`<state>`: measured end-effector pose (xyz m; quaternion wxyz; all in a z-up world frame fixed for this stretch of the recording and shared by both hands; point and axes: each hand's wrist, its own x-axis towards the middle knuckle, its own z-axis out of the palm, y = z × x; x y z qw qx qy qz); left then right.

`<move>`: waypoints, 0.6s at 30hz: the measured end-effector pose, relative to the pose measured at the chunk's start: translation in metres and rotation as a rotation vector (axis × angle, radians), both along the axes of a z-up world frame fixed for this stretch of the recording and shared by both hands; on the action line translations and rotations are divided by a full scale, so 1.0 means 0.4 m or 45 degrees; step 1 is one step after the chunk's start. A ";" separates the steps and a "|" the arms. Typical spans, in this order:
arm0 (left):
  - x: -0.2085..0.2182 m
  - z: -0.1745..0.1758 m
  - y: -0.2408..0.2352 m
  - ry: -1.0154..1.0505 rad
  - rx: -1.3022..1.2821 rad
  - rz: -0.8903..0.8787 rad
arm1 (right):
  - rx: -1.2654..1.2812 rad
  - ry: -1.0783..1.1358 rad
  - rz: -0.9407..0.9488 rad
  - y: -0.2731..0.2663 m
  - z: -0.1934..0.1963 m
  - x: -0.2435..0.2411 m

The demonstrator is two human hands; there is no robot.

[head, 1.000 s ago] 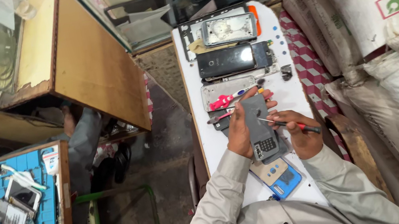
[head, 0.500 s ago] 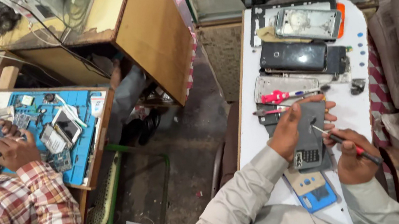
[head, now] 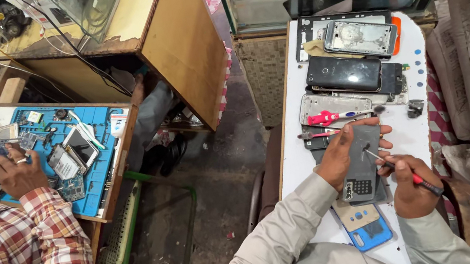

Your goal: The person uses a screwdriver to scrape and clean the back cover of a mobile phone. They work on the camera module area and the central logo area, removing residue or adhesive.

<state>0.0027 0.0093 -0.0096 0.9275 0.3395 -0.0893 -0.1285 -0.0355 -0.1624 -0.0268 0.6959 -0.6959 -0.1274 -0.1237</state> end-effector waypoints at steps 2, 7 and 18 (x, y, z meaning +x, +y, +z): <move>-0.001 0.003 0.000 0.013 -0.033 -0.015 | -0.021 -0.006 0.030 -0.001 0.008 -0.005; -0.002 0.000 0.000 0.010 -0.007 -0.010 | -0.111 -0.025 0.066 0.001 0.027 -0.017; 0.008 -0.007 -0.006 -0.027 0.018 0.024 | -0.437 -0.361 -0.004 0.050 0.116 -0.014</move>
